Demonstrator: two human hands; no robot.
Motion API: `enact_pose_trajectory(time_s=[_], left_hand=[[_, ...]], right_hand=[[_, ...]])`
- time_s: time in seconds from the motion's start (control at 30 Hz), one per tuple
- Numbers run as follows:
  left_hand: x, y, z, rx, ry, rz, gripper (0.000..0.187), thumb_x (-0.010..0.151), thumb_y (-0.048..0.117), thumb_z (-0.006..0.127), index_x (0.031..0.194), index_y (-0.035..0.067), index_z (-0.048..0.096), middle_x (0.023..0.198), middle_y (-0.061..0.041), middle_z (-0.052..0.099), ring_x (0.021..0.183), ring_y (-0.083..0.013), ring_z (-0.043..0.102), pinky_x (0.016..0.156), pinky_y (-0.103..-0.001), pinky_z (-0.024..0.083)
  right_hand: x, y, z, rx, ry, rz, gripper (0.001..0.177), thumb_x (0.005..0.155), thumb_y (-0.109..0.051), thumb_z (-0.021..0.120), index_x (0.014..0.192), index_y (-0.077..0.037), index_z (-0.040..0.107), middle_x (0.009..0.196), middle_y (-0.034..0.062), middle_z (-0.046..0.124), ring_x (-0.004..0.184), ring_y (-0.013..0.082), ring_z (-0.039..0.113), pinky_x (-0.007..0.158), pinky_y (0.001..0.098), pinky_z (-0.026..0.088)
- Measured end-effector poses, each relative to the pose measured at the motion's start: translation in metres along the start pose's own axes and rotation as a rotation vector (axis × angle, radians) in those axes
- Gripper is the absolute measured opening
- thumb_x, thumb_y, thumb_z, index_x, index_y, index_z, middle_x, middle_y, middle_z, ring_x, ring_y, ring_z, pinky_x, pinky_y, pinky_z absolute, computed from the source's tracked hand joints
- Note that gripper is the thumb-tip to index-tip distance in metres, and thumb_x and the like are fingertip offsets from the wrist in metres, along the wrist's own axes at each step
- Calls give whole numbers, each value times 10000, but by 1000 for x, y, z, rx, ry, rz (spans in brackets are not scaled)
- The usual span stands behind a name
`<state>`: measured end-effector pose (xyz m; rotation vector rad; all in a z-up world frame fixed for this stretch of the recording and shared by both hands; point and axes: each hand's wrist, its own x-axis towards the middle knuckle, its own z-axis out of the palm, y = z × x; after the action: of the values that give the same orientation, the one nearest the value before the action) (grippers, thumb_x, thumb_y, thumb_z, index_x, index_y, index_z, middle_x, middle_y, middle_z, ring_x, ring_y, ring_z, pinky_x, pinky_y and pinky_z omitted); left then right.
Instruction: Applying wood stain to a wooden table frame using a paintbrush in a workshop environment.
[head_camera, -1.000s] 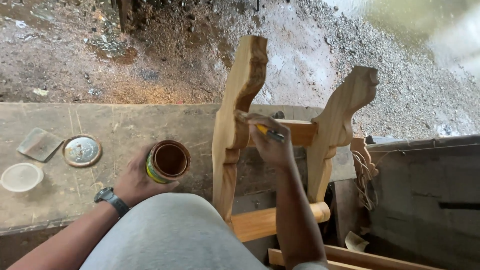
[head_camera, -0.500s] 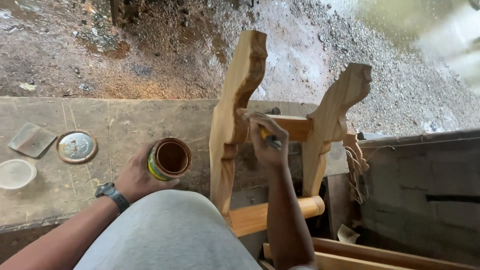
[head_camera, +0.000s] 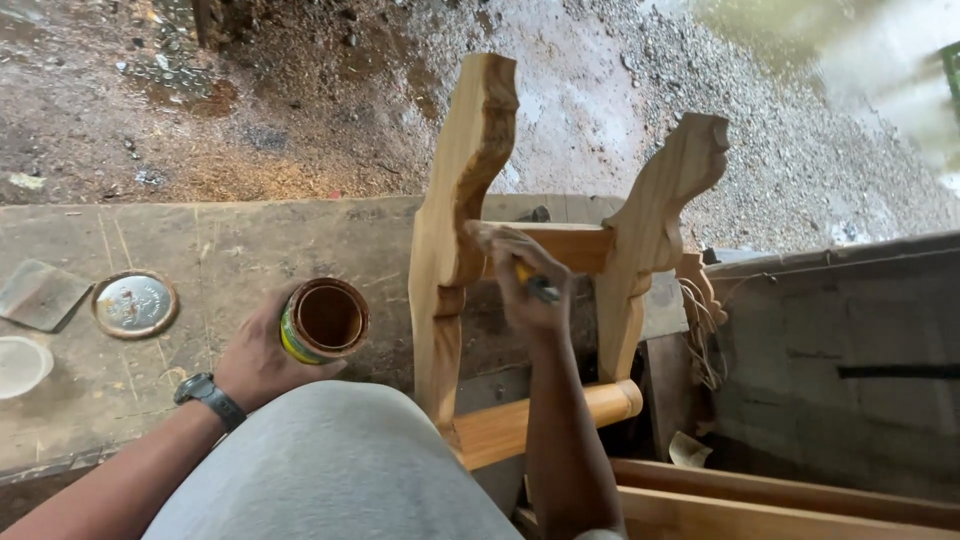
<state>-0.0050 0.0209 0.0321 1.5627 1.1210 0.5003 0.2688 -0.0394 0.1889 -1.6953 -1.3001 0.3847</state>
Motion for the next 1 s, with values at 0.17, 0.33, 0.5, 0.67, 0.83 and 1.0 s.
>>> enact_pose_trajectory(time_s=[0.17, 0.33, 0.5, 0.67, 0.83, 1.0], left_hand=[[-5, -21, -5, 23, 36, -24, 1095, 468, 372, 997, 1433, 137, 535, 1266, -205, 632, 1223, -431, 611, 1056, -553, 501], [-11, -32, -10, 51, 122, 77, 1072, 489, 347, 957, 1432, 100, 512, 1349, -123, 643, 1239, -278, 627, 1054, -430, 489], [-9, -21, -5, 71, 144, 149, 952, 517, 306, 937, 1362, 33, 593, 1264, -174, 681, 1166, -305, 653, 998, -435, 510], [-9, -45, 4, 144, 206, 55, 1071, 501, 299, 939, 1447, -9, 544, 1352, -224, 629, 1228, -337, 616, 1022, -453, 489], [-11, -45, 4, 133, 243, -88, 1080, 547, 304, 925, 1471, -74, 515, 1356, -243, 623, 1249, -323, 585, 1059, -432, 430], [-16, -17, 0, 228, 118, -156, 1034, 548, 340, 912, 1478, 102, 527, 1343, -173, 655, 1249, -351, 602, 1005, -515, 465]], right_hand=[[-21, -18, -17, -17, -100, 63, 118, 904, -48, 717, 952, 23, 797, 998, 303, 746, 1047, 487, 674, 806, 570, 578], [-34, 12, -41, -56, -212, 6, 158, 964, -96, 635, 1014, -22, 766, 1100, 162, 785, 1056, 261, 774, 889, 337, 636], [-25, 30, -11, 89, -39, -264, 132, 990, -56, 658, 1102, -22, 720, 1153, 158, 740, 1138, 314, 729, 1049, 440, 601], [-66, 26, -15, 55, -117, -238, 60, 950, 6, 650, 961, -50, 669, 1029, 89, 731, 1009, 245, 728, 952, 399, 581], [-105, 17, -36, 242, 99, 13, 130, 1006, -45, 613, 966, 33, 710, 1056, 181, 753, 1051, 305, 739, 943, 414, 630], [-144, 35, -41, 162, 350, 250, 58, 889, -59, 751, 938, -33, 768, 1059, 161, 784, 1057, 272, 765, 917, 372, 652]])
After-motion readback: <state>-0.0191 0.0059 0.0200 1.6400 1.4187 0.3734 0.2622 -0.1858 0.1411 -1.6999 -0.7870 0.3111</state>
